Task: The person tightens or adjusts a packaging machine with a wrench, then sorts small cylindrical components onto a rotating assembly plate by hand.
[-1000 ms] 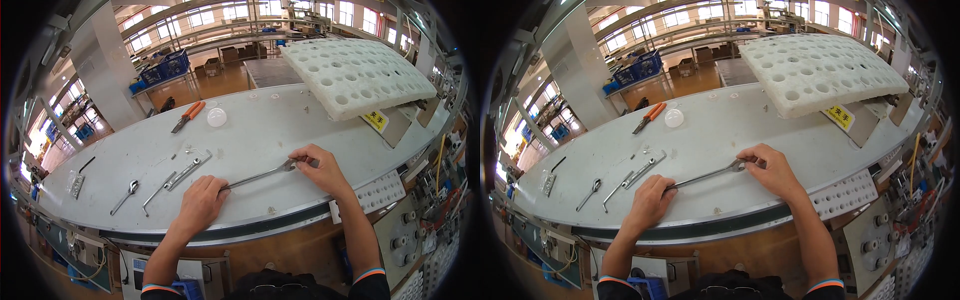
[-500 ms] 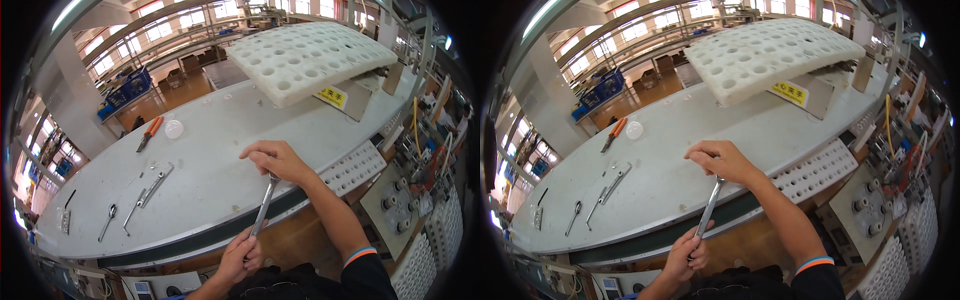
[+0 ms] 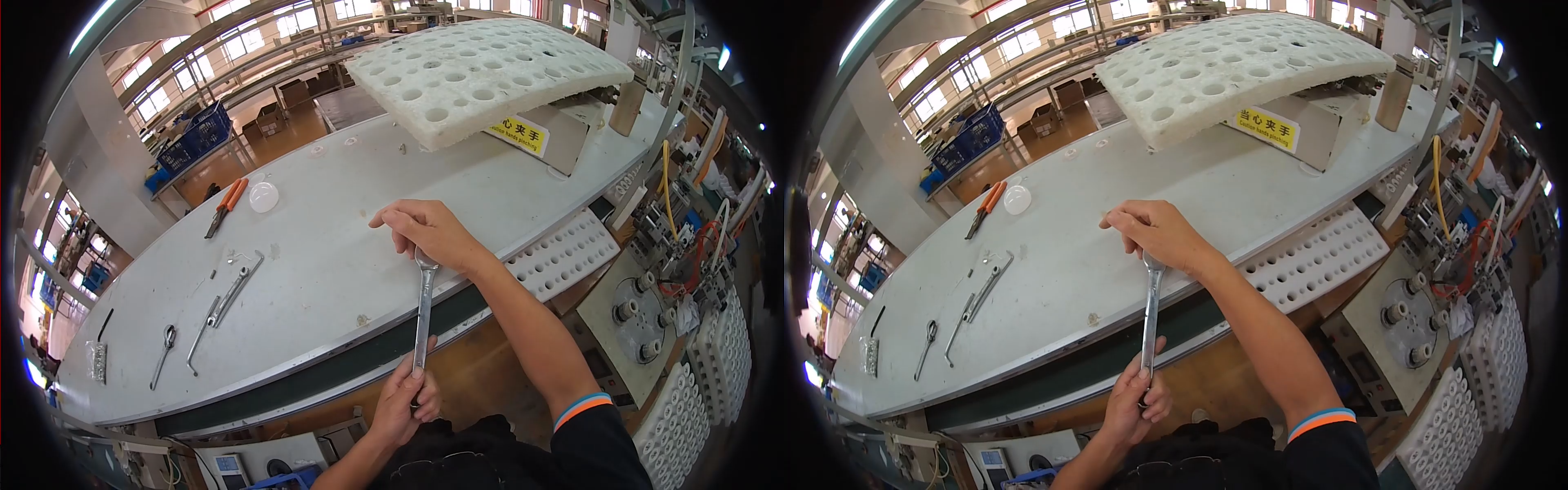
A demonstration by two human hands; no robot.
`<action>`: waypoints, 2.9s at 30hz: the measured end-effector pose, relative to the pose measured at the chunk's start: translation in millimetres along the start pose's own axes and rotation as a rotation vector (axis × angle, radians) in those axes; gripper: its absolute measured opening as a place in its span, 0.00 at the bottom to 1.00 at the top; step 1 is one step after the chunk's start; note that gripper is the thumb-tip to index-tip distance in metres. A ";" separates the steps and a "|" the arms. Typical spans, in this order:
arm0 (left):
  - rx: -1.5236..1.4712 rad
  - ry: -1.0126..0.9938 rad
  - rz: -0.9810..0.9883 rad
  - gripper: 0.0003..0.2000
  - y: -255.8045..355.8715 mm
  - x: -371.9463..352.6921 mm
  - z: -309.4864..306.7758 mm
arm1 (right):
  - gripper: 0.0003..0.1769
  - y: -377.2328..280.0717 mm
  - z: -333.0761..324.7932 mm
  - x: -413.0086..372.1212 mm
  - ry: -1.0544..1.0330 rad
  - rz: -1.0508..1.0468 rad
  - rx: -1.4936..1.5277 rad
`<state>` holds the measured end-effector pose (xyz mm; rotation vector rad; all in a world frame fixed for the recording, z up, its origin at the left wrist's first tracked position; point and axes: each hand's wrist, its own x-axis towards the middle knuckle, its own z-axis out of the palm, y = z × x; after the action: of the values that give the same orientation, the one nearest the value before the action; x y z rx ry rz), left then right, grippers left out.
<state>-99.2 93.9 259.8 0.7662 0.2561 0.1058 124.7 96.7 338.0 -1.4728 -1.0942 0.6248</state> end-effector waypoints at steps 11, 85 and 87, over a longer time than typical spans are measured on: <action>-0.104 0.050 -0.033 0.25 -6.5 -3.9 2.9 | 0.18 5.2 5.0 -2.8 0.043 0.018 -0.005; -0.639 0.028 -0.281 0.17 -80.7 96.4 49.8 | 0.26 11.0 -7.7 7.0 -0.003 -0.050 0.182; -0.649 0.054 -0.279 0.17 -81.9 98.6 52.0 | 0.27 12.1 -7.5 7.6 -0.001 -0.048 0.192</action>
<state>9.9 18.8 219.9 0.0787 0.3529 -0.0560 137.8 100.9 329.6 -1.2773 -1.0375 0.6771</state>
